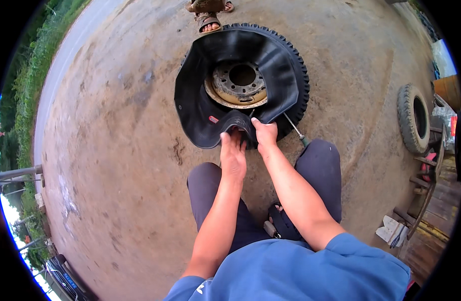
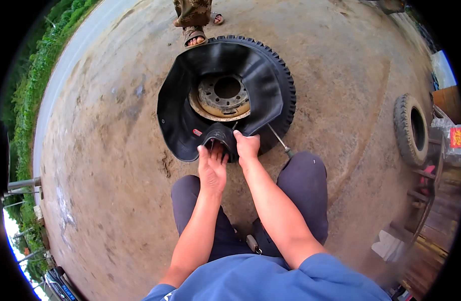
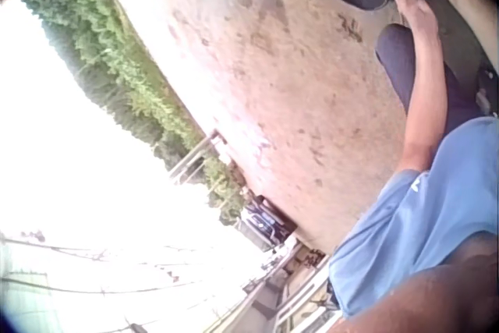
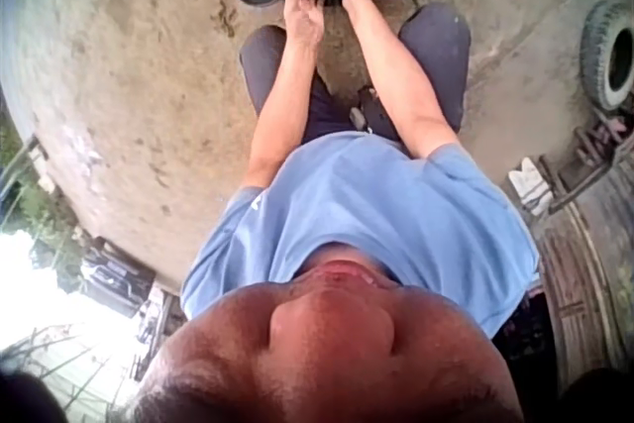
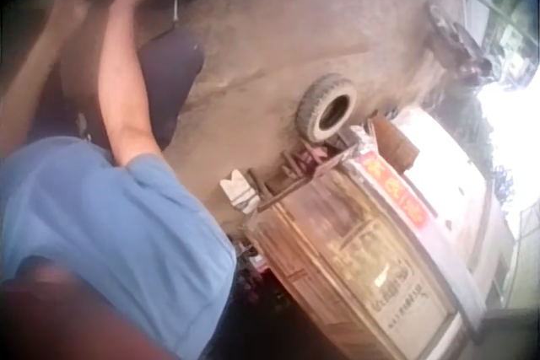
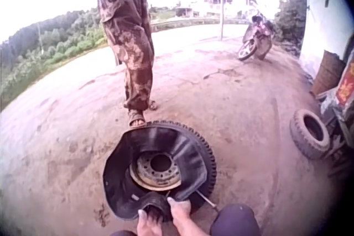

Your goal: The person removes an inner tube from a tire rim using tire irons, then inserts a replacement inner tube and pushes it into the tire casing by hand.

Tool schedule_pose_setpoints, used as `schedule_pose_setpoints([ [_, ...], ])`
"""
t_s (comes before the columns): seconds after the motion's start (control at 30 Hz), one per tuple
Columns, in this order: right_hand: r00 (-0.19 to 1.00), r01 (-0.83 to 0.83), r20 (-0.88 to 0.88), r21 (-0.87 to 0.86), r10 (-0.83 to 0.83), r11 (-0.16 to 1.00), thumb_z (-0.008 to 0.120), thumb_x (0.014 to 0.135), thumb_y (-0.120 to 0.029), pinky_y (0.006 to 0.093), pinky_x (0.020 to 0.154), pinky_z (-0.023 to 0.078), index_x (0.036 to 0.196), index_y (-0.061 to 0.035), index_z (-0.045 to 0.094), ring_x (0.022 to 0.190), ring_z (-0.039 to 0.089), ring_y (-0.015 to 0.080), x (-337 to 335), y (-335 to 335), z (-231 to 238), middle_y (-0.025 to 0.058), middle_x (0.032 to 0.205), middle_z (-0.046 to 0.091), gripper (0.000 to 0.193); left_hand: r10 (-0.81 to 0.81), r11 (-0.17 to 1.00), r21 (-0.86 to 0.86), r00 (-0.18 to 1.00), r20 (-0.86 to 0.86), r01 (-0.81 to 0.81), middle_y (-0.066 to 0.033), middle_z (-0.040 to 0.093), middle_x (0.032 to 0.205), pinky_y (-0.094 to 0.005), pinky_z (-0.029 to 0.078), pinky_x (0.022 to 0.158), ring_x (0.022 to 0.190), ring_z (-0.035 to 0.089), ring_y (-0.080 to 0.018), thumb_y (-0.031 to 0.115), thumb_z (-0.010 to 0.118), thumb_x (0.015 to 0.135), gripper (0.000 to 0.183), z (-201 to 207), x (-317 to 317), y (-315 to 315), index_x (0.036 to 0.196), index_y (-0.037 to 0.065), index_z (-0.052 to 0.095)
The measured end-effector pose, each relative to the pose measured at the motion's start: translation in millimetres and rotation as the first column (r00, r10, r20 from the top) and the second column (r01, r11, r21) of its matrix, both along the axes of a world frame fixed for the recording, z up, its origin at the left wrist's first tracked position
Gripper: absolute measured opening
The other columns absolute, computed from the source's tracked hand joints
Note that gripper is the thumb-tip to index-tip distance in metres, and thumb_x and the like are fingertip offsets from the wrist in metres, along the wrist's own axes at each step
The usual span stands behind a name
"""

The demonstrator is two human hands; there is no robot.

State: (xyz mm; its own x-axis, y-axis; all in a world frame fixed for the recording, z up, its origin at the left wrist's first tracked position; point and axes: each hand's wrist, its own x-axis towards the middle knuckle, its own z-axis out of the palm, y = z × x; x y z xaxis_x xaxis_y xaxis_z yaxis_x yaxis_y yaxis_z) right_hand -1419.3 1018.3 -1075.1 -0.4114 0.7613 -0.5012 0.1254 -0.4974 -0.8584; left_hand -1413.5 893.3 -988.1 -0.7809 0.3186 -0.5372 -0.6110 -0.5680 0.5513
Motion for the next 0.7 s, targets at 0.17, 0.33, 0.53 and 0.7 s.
schedule_pose_setpoints([
  [0.17, 0.957, -0.16, 0.29, 0.463, 0.022, 0.872, 0.079, 0.079, -0.01, 0.0442, 0.097, 0.051, 0.125, 0.004, 0.055, 0.11, 0.068, 0.0418, -0.7, -23.0, 25.6, 0.0259, 0.116, 0.07, 0.054, -0.039, 0.971, -0.239, 0.991, -0.127, 0.007, -0.0014, 0.064, 0.118, -0.0306, 0.049, 0.093, 0.104, 0.061, -0.0138, 0.017, 0.079, 0.092, 0.036, -12.7, -45.9, 30.6, 0.12, 0.002, 0.063],
  [0.33, 0.93, -0.241, 0.36, 0.449, 0.073, 0.86, 0.078, 0.083, -0.016, 0.0442, 0.102, 0.048, 0.13, 0.0054, 0.053, 0.119, 0.064, 0.0436, -1.9, 45.4, 14.4, 0.029, 0.125, 0.067, 0.058, -0.141, 0.763, -0.642, 0.989, -0.045, 0.079, -0.0082, 0.069, 0.104, -0.0305, 0.051, 0.086, 0.094, 0.066, -0.0167, 0.002, 0.057, 0.088, 0.024, -73.9, -37.7, 50.1, 0.11, -0.003, 0.065],
  [0.53, 0.398, -0.728, 0.655, -0.2, 0.642, 0.655, 0.053, 0.096, -0.067, 0.0337, 0.054, 0.056, 0.072, 0.0076, 0.07, 0.051, 0.067, 0.0218, 10.4, 55.2, 89.5, 0.0142, 0.062, 0.069, 0.08, -0.337, 0.595, -0.803, 0.897, -0.286, -0.033, -0.0243, 0.072, 0.113, -0.0392, 0.051, 0.097, 0.112, 0.069, -0.0355, 0.01, 0.058, 0.094, 0.03, -117.8, -35.9, 29.4, 0.118, -0.009, 0.063],
  [0.7, 0.345, -0.937, 0.782, 0.317, 0.519, 0.146, 0.066, 0.093, -0.041, 0.0436, 0.095, 0.053, 0.104, 0.0101, 0.069, 0.108, 0.067, 0.0346, 26.7, 30.5, 130.9, 0.0266, 0.111, 0.069, 0.052, -0.305, 0.606, -0.783, 0.868, -0.392, -0.14, -0.0233, 0.069, 0.119, -0.0377, 0.05, 0.098, 0.114, 0.067, -0.0321, 0.007, 0.054, 0.093, 0.035, -100.8, -29.3, 35.6, 0.124, -0.009, 0.06],
])
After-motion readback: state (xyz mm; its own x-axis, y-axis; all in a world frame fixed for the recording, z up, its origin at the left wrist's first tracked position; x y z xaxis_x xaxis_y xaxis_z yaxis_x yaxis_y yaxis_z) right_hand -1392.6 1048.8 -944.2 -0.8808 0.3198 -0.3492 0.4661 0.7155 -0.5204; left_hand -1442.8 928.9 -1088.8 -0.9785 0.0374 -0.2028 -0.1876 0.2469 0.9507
